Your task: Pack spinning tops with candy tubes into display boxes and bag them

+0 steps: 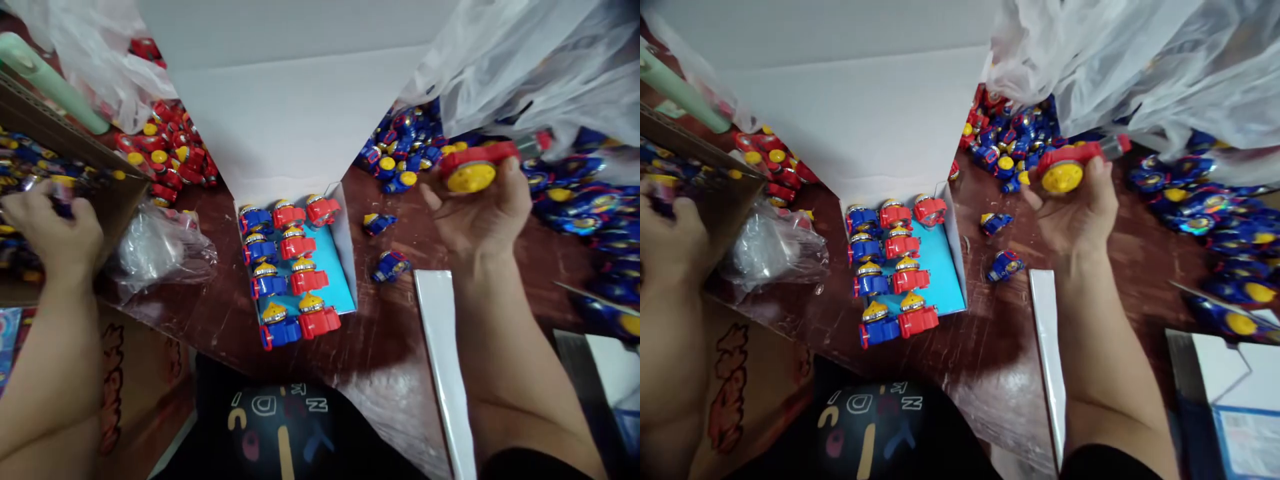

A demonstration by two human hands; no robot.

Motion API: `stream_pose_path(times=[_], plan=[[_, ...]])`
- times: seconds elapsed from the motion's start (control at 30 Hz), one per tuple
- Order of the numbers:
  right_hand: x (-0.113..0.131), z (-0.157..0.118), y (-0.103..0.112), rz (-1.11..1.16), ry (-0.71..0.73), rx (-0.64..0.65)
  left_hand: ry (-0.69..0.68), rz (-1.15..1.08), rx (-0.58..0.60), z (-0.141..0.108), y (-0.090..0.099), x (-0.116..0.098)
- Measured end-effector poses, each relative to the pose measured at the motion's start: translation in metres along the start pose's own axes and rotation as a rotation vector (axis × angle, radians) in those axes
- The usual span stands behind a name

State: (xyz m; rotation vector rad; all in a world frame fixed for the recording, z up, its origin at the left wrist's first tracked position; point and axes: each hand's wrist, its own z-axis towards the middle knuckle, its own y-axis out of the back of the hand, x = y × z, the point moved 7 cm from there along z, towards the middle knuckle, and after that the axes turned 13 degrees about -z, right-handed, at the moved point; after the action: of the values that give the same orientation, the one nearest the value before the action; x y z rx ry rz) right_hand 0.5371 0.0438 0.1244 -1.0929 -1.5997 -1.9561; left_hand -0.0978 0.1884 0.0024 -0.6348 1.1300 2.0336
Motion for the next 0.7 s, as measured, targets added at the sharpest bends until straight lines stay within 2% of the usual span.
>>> stream_pose_path(times=[0.07, 0.1, 0.13, 0.17, 0.23, 0.27, 0.33, 0.4, 0.47, 0.57, 0.63, 0.7], plan=[[0.038, -0.030, -0.003, -0.072, 0.188, -0.069, -0.108, -0.114, 0.150, -0.041, -0.014, -0.098], [0.060, -0.045, -0.014, -0.158, 0.328, -0.050, -0.176, -0.246, 0.266, -0.060, -0.024, -0.148], [0.082, -0.060, -0.030, -0.253, 0.484, 0.013, -0.224, -0.372, 0.462, -0.079, -0.041, -0.194], [0.100, -0.075, -0.050, -0.360, 0.623, 0.099, -0.255, -0.503, 0.627, -0.094, -0.054, -0.233], [0.124, -0.101, -0.083, -0.553, 0.813, 0.230, -0.215, -0.649, 0.860, -0.113, -0.076, -0.279], [0.131, -0.109, -0.093, -0.634, 0.847, 0.255, -0.188, -0.683, 0.927, -0.118, -0.083, -0.291], [0.133, -0.118, -0.105, -0.792, 0.809, 0.281, -0.167, -0.673, 0.983, -0.123, -0.090, -0.300], [0.133, -0.124, -0.107, -0.912, 0.777, 0.288, -0.221, -0.622, 0.970, -0.126, -0.091, -0.303], [0.134, -0.131, -0.105, -0.994, 0.789, 0.281, -0.317, -0.553, 0.908, -0.129, -0.089, -0.307], [0.138, -0.135, -0.100, -0.992, 0.788, 0.295, -0.555, -0.426, 0.724, -0.133, -0.084, -0.319], [0.135, -0.131, -0.099, -0.894, 0.692, 0.418, -0.783, -0.348, 0.601, -0.138, -0.080, -0.327], [0.129, -0.125, -0.098, -0.739, 0.550, 0.597, -0.928, -0.332, 0.559, -0.140, -0.080, -0.328]])
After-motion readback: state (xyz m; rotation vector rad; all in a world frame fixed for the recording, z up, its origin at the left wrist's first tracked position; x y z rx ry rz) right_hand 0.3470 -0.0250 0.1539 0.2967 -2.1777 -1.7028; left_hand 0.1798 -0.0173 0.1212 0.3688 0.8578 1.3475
